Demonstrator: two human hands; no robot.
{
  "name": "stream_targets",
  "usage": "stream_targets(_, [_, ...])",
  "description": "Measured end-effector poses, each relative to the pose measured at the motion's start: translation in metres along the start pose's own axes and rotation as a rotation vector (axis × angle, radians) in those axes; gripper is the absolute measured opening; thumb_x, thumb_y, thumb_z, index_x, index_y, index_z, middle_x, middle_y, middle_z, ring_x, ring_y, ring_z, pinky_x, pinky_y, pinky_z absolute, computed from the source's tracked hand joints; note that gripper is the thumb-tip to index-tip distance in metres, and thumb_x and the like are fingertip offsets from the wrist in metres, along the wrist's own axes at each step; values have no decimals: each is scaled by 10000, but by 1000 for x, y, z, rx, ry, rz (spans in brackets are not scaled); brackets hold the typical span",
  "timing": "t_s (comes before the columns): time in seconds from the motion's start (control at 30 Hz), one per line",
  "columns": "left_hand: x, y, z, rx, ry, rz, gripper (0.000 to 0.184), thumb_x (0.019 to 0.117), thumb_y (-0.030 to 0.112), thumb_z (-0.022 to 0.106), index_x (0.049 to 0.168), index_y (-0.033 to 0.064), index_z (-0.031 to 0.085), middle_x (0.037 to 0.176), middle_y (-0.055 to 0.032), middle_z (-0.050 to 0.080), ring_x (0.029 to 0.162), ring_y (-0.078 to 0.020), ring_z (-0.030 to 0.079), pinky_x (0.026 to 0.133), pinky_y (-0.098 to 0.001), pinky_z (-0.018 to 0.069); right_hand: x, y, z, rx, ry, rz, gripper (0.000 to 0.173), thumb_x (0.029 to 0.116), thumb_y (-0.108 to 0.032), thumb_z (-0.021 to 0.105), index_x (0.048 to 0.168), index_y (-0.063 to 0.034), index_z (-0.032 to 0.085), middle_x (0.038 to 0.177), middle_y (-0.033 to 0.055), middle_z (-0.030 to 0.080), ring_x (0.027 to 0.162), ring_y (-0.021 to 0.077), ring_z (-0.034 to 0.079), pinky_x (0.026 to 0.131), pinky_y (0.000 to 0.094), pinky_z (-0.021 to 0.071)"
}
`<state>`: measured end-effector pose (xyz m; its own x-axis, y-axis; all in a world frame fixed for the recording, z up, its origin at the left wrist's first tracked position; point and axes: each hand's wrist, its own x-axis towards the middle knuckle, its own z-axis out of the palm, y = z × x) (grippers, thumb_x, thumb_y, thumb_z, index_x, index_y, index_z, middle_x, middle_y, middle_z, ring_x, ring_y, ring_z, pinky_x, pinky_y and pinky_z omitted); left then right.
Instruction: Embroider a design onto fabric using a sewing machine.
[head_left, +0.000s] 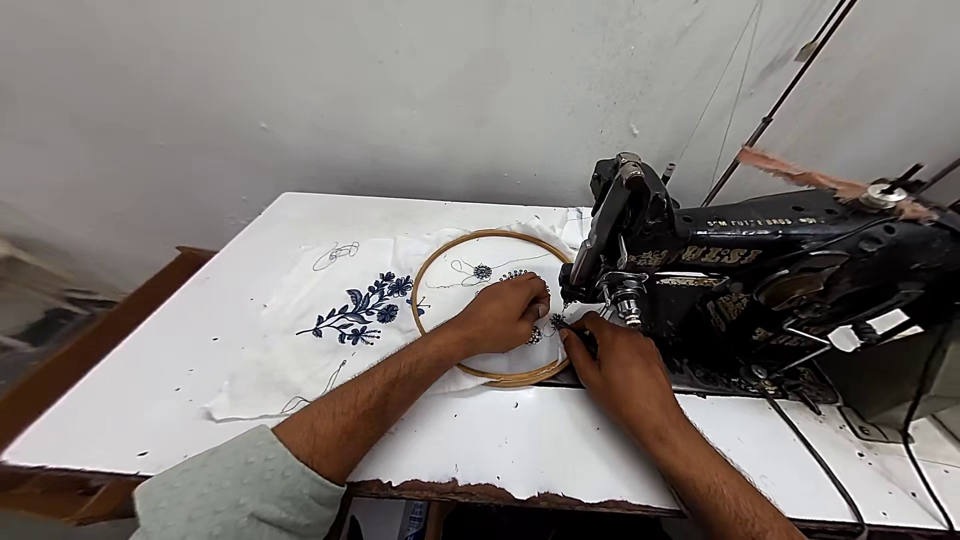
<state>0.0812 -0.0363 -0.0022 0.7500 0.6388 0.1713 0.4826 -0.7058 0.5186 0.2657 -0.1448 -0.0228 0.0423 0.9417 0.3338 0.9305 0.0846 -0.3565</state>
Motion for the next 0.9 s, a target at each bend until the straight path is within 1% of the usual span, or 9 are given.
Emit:
stream_targets(0.13, [-1,-3,-5,-224,4,-45,176,1080,141,482,1000,43,604,852,-65,578,771,-162,582,722,-353,498,1,-1,1,14,29,-5,280,1023,-337,554,898,-131,696,661,31,614,635,229,645,547,458,498])
stream_targets(0.23, [-2,-4,-2,-230,40,-24,177,1078,161,506,1035,47,635,820,-47,618,730,-133,602,697,-322,512,-2,-2,2,49,70,-3,273,1025,-314,558,908,-114,702,682,36,620,653,228,649,565,450,510])
stream_targets(0.33, [-3,-1,1,-68,28,31,258,1046,297,589,1111,77,707,957,-43,669,829,-150,643,785,-381,550,-5,-2,1,74,97,27,265,1022,-320,561,946,-108,699,709,36,630,650,216,644,566,440,518])
stream_targets(0.4, [-4,8,4,52,16,40,324,988,375,676,1110,80,730,1001,-67,656,821,-190,630,756,-418,548,-6,-3,1,50,112,52,286,1020,-336,567,979,-82,692,723,53,634,648,234,645,564,451,518])
stream_targets(0.43, [-3,11,6,89,31,37,279,975,335,699,1081,80,747,1002,-70,662,828,-197,641,754,-426,553,-6,-2,2,24,116,60,305,1019,-348,557,988,-73,686,725,62,631,647,246,645,561,458,514])
stream_targets(0.5, [-1,8,7,112,43,12,161,1000,213,638,1024,105,755,994,-35,663,852,-166,652,781,-402,563,-6,-3,4,-21,116,58,338,1029,-374,528,1043,-77,691,749,73,647,656,266,656,564,474,519])
stream_targets(0.63, [-1,-7,-3,143,142,-20,178,1016,166,584,1001,79,738,941,-47,654,836,-184,650,775,-414,559,-6,3,5,-70,84,-54,447,1053,-412,436,1234,-123,726,905,96,732,760,297,715,620,506,562])
stream_targets(0.77, [-5,-32,-33,175,276,-165,169,1005,143,601,1014,51,742,966,-101,684,842,-249,667,797,-499,558,-19,8,0,-105,82,-165,418,1018,-417,431,1092,-141,736,744,38,657,620,241,660,502,440,510])
stream_targets(0.9, [-13,-58,-57,101,416,-330,155,992,160,631,971,56,744,900,-82,659,764,-225,623,724,-474,526,-54,13,-7,-161,169,-179,420,999,-441,438,944,-110,690,658,6,610,531,188,614,424,378,456])
